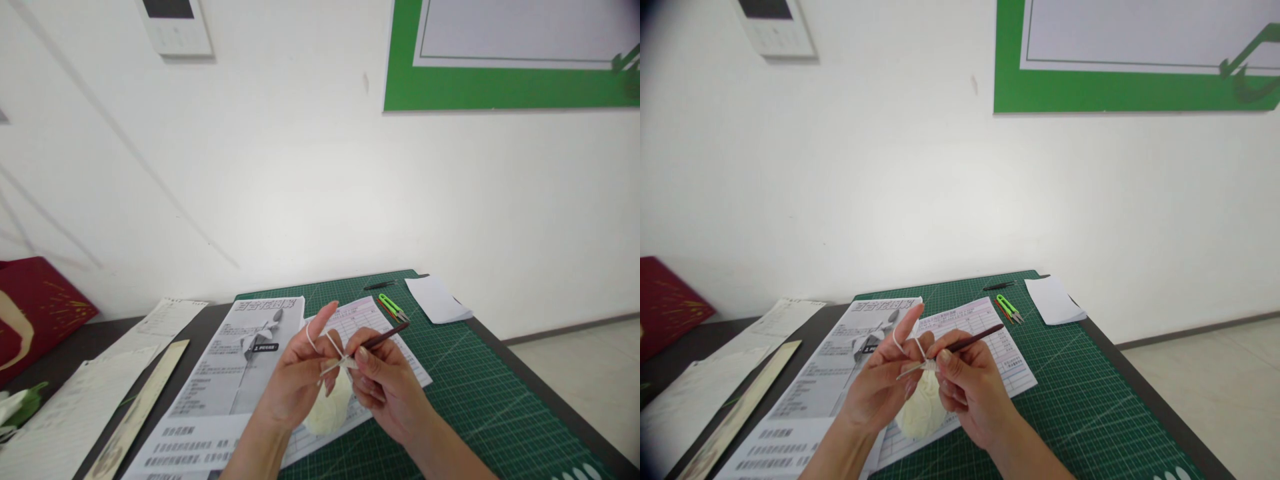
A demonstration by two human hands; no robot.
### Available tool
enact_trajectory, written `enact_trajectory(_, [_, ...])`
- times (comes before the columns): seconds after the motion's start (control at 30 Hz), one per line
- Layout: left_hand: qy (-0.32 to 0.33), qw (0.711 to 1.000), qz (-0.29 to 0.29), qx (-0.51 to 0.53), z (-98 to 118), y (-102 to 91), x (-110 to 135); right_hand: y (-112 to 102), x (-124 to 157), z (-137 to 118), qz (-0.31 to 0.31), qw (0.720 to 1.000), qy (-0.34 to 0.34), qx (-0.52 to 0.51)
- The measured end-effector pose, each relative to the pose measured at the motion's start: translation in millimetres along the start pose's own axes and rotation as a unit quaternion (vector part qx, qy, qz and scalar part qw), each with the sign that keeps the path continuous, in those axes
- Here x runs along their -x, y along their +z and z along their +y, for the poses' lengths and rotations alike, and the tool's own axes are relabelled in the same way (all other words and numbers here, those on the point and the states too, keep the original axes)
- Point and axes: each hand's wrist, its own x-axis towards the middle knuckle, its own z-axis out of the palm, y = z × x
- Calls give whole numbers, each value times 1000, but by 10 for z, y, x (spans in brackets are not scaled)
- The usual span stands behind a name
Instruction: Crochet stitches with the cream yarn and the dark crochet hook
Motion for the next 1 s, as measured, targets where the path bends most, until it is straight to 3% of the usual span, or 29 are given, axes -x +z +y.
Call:
enact_trajectory(0.3, [-50,998,-31,-16,15,2,-14,-18,-10,-35,-8,999,-21,27])
enact_trajectory(0.6, [-31,999,-25,-11,-1,-17,5,-13,-12,-31,4,999,-20,32])
enact_trajectory(1.0, [10,1000,-2,-2,42,23,13,-14,-42,0,69,995,-33,58])
